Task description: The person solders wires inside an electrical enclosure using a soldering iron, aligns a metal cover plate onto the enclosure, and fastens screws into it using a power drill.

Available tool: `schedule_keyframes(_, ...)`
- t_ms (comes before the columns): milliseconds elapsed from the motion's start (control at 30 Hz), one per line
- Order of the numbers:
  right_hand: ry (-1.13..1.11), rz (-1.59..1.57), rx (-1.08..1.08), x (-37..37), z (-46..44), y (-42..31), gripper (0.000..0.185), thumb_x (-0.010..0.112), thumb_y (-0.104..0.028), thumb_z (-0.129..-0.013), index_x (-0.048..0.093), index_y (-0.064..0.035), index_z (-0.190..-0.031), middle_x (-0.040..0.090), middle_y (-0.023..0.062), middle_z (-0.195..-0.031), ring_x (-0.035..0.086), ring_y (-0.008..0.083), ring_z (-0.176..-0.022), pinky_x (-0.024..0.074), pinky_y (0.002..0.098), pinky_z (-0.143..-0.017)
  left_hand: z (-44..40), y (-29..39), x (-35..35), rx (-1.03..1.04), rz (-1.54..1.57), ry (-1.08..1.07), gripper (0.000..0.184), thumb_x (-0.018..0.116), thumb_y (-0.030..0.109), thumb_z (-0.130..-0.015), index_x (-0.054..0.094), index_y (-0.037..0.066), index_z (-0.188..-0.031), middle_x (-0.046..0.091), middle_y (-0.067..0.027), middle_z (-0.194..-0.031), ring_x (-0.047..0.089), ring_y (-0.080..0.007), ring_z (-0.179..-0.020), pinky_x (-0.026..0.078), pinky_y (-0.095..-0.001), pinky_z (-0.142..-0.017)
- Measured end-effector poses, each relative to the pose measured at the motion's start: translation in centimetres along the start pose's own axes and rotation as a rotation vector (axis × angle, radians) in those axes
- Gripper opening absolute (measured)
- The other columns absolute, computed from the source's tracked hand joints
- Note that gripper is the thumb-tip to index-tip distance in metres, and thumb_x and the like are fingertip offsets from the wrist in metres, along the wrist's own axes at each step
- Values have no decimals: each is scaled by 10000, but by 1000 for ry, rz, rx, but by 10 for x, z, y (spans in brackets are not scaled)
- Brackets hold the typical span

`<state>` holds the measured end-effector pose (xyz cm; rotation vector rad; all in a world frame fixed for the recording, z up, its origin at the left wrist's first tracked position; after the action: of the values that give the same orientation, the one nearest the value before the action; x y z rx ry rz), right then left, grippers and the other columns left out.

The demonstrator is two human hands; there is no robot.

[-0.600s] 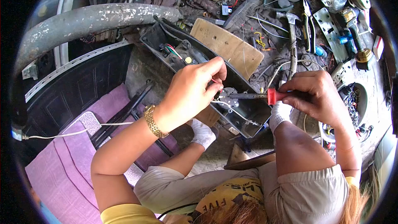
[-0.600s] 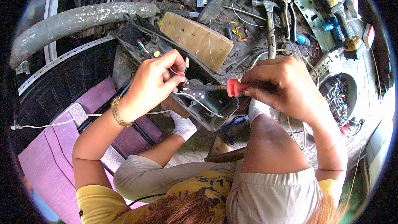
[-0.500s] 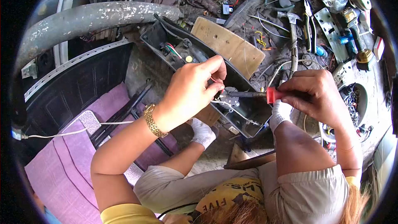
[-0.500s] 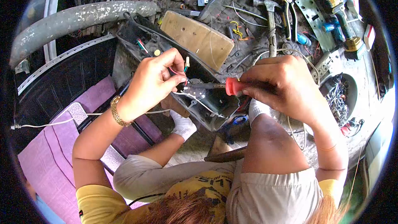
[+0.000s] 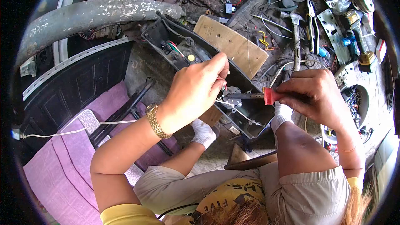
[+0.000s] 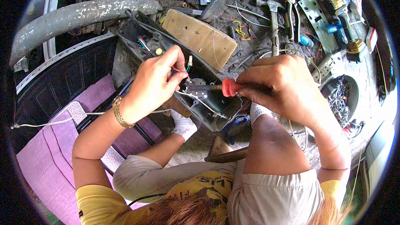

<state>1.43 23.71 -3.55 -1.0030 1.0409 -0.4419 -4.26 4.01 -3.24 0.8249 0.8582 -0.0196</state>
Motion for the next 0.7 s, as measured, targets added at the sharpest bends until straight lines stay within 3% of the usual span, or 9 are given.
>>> schedule_keyframes(167, -1, 16, -12, 1, -2, -1, 172, 738, -193, -772, 717, -63, -883, 665, 95, -771, 656, 314, -713, 520, 396, -629, 2, -1, -1, 17, -10, 10, 236, 709, 21, -812, 504, 45, -925, 625, -102, -723, 630, -279, -606, 463, -386, -543)
schedule_keyframes(267, 38, 15, -45, 3, -2, -3, 213, 777, -176, -738, 737, -42, -899, 631, 103, -712, 622, 300, -637, 479, 393, -553, 3, 0, -1, 34, -44, 16, 251, 716, 24, -805, 499, 44, -930, 625, -106, -723, 632, -275, -606, 465, -382, -542)
schedule_keyframes(367, 47, 42, -49, 3, -2, -6, 206, 780, -166, -737, 736, -45, -898, 615, 95, -696, 610, 290, -615, 471, 388, -539, 3, 0, 0, 0, -53, -70, 236, 664, 49, -827, 472, 56, -964, 643, -122, -781, 658, -359, -749, 493, -457, -616)
schedule_keyframes(667, 81, 164, -65, 2, 0, -19, 177, 790, -151, -722, 734, -67, -868, 571, 60, -662, 581, 247, -595, 448, 376, -521, 6, -5, 0, 34, 8, -60, 266, 678, 51, -819, 464, 60, -976, 632, -102, -745, 655, -347, -717, 488, -444, -600)
schedule_keyframes(700, 83, 176, -67, 1, 0, -20, 179, 790, -152, -721, 733, -68, -868, 574, 60, -666, 582, 247, -597, 450, 376, -523, 6, -4, -1, 38, 5, -51, 265, 695, 43, -815, 470, 52, -956, 630, -99, -738, 662, -311, -691, 492, -405, -583)
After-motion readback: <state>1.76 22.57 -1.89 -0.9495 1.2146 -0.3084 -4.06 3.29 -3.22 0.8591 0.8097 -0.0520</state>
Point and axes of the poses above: each hand's wrist, its own z-axis away from the middle knuckle, its own x-axis out of the palm, y = z × x, the point moved 7 cm from there along -z, towards the middle knuckle
